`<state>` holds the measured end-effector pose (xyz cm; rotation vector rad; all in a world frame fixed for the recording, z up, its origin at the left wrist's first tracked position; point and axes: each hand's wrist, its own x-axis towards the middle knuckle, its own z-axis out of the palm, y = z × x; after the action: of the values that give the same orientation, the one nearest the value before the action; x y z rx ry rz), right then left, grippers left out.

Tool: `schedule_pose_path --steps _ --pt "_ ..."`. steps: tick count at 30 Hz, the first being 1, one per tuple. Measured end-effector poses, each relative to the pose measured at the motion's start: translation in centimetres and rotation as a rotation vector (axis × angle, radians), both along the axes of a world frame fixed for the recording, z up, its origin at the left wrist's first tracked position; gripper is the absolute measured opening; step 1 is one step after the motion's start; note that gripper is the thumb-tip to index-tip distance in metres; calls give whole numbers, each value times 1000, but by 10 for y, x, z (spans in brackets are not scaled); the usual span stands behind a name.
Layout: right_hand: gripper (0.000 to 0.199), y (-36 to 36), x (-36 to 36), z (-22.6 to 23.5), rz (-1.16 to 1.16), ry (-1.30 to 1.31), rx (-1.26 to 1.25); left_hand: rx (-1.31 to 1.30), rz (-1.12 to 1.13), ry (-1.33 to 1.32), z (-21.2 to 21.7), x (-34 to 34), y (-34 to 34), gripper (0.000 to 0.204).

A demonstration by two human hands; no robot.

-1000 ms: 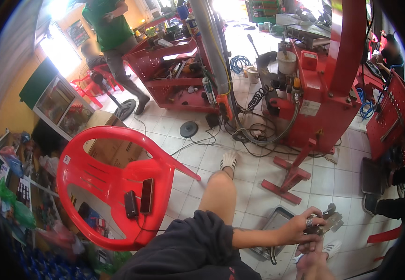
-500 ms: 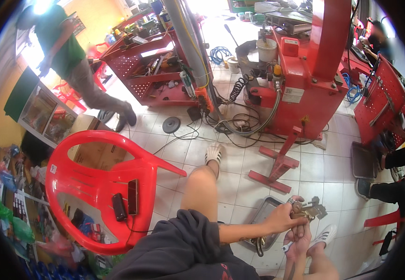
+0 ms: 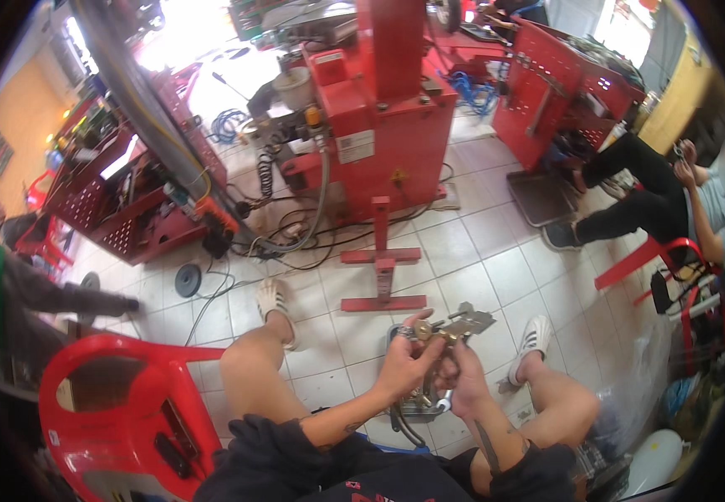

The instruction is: The person sits on a chair and assembles a metal mechanical component using a wrench. They tighten bolts on a brass-colored bracket and attach a curved metal piece, manipulating the parts with both hands while seated.

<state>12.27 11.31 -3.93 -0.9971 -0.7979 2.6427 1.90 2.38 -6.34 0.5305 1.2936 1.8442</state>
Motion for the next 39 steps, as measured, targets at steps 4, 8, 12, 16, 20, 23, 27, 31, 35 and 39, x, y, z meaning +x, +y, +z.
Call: schedule_pose_path --steps 4,8,12,16,20,23,27,31,35,39 --pt "29 -5 4 2 38 -16 39 3 -64 -50 -4 -1 -1 59" --pt "27 -2 9 -4 27 54 65 30 -70 39 1 -3 1 57" --pt "20 -1 7 -1 31 70 72 -25 -41 126 -7 -7 2 54" --pt "13 -5 9 -11 -45 89 -127 -26 -31 13 -12 -1 4 49" --pt "28 -9 10 -12 -23 83 -91 32 -107 -132 -3 1 4 49" --pt "30 -7 8 -8 -34 79 -39 51 -107 -63 -6 -1 7 52" --pt "31 -4 11 -14 13 74 -15 47 -97 15 -6 -2 5 55" --pt "24 4 13 -16 94 127 101 37 -116 3 -4 -9 4 57" --pt "16 -2 18 -19 24 164 -63 35 -144 13 -2 -5 1 57" --pt "22 -3 15 -19 -14 245 -132 26 -150 -34 -1 -6 0 54"
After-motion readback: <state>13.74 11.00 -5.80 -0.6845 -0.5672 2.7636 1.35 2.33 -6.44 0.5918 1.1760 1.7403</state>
